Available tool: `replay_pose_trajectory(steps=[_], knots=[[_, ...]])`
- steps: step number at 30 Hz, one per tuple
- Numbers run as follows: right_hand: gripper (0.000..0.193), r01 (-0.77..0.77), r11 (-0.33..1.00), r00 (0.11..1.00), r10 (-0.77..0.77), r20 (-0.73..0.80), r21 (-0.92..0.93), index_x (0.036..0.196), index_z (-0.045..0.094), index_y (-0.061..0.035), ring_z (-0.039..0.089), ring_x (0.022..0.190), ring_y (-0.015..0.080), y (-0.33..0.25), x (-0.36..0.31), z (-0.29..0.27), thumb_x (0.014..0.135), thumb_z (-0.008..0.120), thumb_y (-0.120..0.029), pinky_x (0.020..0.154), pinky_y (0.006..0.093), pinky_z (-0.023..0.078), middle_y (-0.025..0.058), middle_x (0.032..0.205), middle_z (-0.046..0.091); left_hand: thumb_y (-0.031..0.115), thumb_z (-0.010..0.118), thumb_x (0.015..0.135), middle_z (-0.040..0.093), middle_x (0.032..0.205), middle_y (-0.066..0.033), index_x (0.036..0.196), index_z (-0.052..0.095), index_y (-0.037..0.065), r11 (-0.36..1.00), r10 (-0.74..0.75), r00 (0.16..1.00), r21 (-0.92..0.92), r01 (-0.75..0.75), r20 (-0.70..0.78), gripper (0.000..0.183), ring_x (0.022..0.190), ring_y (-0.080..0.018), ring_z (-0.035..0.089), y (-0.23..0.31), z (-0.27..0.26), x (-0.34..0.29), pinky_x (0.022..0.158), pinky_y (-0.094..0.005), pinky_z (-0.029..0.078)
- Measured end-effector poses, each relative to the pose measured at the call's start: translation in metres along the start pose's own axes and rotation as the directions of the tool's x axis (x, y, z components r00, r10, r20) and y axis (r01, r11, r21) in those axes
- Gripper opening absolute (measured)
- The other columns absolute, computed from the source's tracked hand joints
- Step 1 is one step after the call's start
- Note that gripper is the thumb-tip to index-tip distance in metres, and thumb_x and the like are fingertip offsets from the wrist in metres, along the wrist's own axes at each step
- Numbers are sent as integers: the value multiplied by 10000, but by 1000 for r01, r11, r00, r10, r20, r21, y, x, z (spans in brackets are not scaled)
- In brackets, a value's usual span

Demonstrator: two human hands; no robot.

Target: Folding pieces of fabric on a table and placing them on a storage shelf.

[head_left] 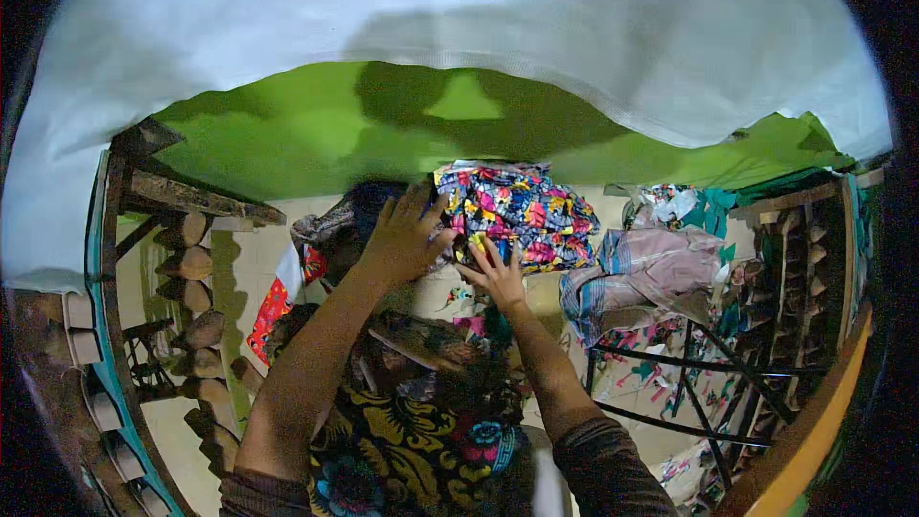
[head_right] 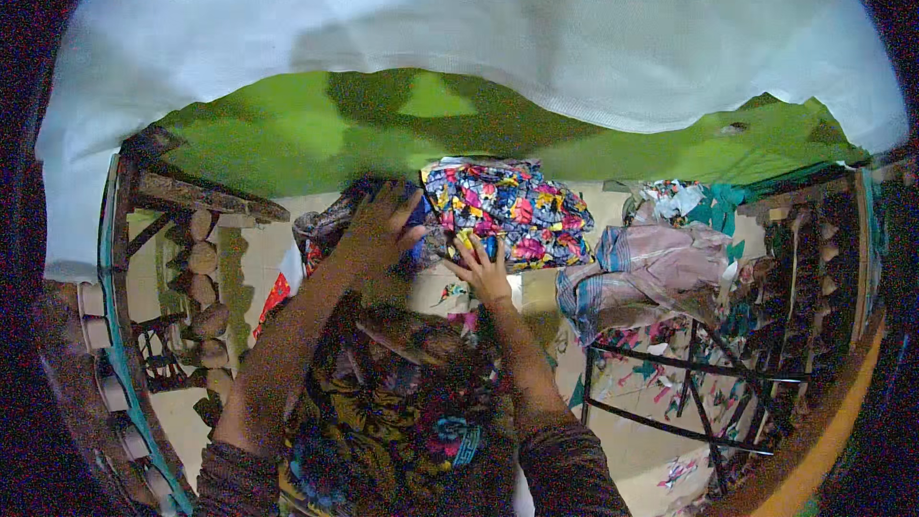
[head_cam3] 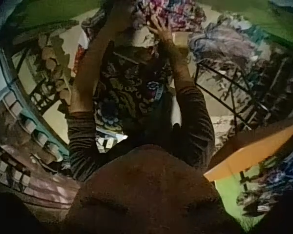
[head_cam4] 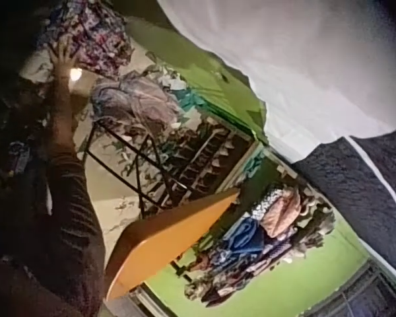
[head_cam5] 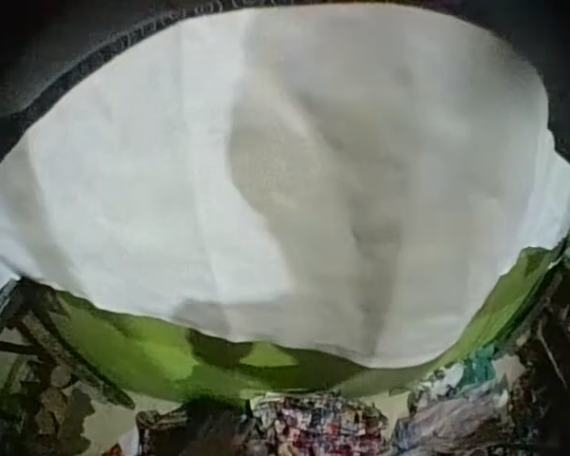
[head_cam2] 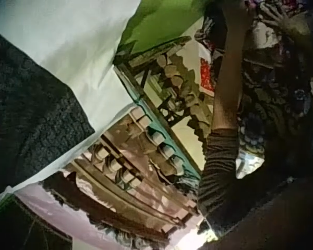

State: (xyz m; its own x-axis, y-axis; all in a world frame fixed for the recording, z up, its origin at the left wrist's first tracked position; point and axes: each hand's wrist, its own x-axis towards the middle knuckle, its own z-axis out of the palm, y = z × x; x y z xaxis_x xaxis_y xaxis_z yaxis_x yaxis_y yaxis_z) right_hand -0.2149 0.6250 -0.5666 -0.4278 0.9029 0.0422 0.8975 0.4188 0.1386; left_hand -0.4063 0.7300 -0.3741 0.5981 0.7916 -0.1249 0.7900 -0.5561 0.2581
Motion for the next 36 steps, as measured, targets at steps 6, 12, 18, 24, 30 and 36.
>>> replay_pose_trajectory(steps=[6, 12, 18, 24, 30, 36], knots=[[298, -359, 930, 894, 365, 261, -74, 1141, 549, -246, 391, 1172, 444, 21, 25, 26, 848, 496, -265, 840, 647, 379, 150, 1388, 276, 452, 401, 902, 306, 1383, -245, 1324, 374, 40, 997, 30, 1000, -65, -29, 9, 591, 1290, -403, 279, 16, -5, 13, 1042, -526, 231], [204, -613, 656, 790, 529, 310, 441, 960, 560, -142, 625, 741, 343, 19, 30, -55, 756, 559, -139, 613, 440, 492, 147, 838, 615, 458, 418, 896, 292, 1395, -236, 1338, 357, 57, 999, -33, 999, 1, 33, 14, 600, 1295, -380, 284, -14, -1, -6, 1052, -526, 211], [306, -536, 376, 600, 799, 28, 756, 967, 559, -126, 570, 779, 397, 34, 10, -168, 685, 559, -7, 649, 474, 448, 186, 833, 593, 344, 602, 806, 216, 1431, -241, 1387, 259, 59, 999, -49, 986, -7, 51, 159, 732, 1292, -421, 266, 15, -36, -33, 1055, -498, 238], [264, -328, 376, 659, 748, -75, 867, 910, 583, -56, 573, 812, 385, 19, 12, -311, 674, 526, 50, 678, 412, 447, 183, 839, 606, 437, 732, 674, 78, 1456, -252, 1428, 78, 73, 938, -108, 994, -333, 97, -14, 1062, 1313, -417, 207, 66, -116, -84, 1040, -525, 238], [273, -91, 409, 775, 601, -193, 908, 894, 580, -32, 579, 788, 366, -3, -3, -448, 653, 511, 75, 675, 362, 453, 173, 837, 596, 471, 735, 647, 191, 1431, -235, 1375, 240, 20, 948, -176, 909, -315, 53, -377, 989, 1317, -397, 212, 100, -189, -143, 1059, -539, 170], [302, -67, 354, 861, 493, -125, 933, 918, 593, -30, 583, 854, 341, -34, -37, -531, 631, 537, 47, 744, 357, 455, 158, 891, 610, 103, 671, 692, 571, 1100, -169, 1128, 528, 8, 947, -164, 867, -321, 6, -470, 469, 1088, -292, 523, 112, -237, -218, 1087, -523, 164]])
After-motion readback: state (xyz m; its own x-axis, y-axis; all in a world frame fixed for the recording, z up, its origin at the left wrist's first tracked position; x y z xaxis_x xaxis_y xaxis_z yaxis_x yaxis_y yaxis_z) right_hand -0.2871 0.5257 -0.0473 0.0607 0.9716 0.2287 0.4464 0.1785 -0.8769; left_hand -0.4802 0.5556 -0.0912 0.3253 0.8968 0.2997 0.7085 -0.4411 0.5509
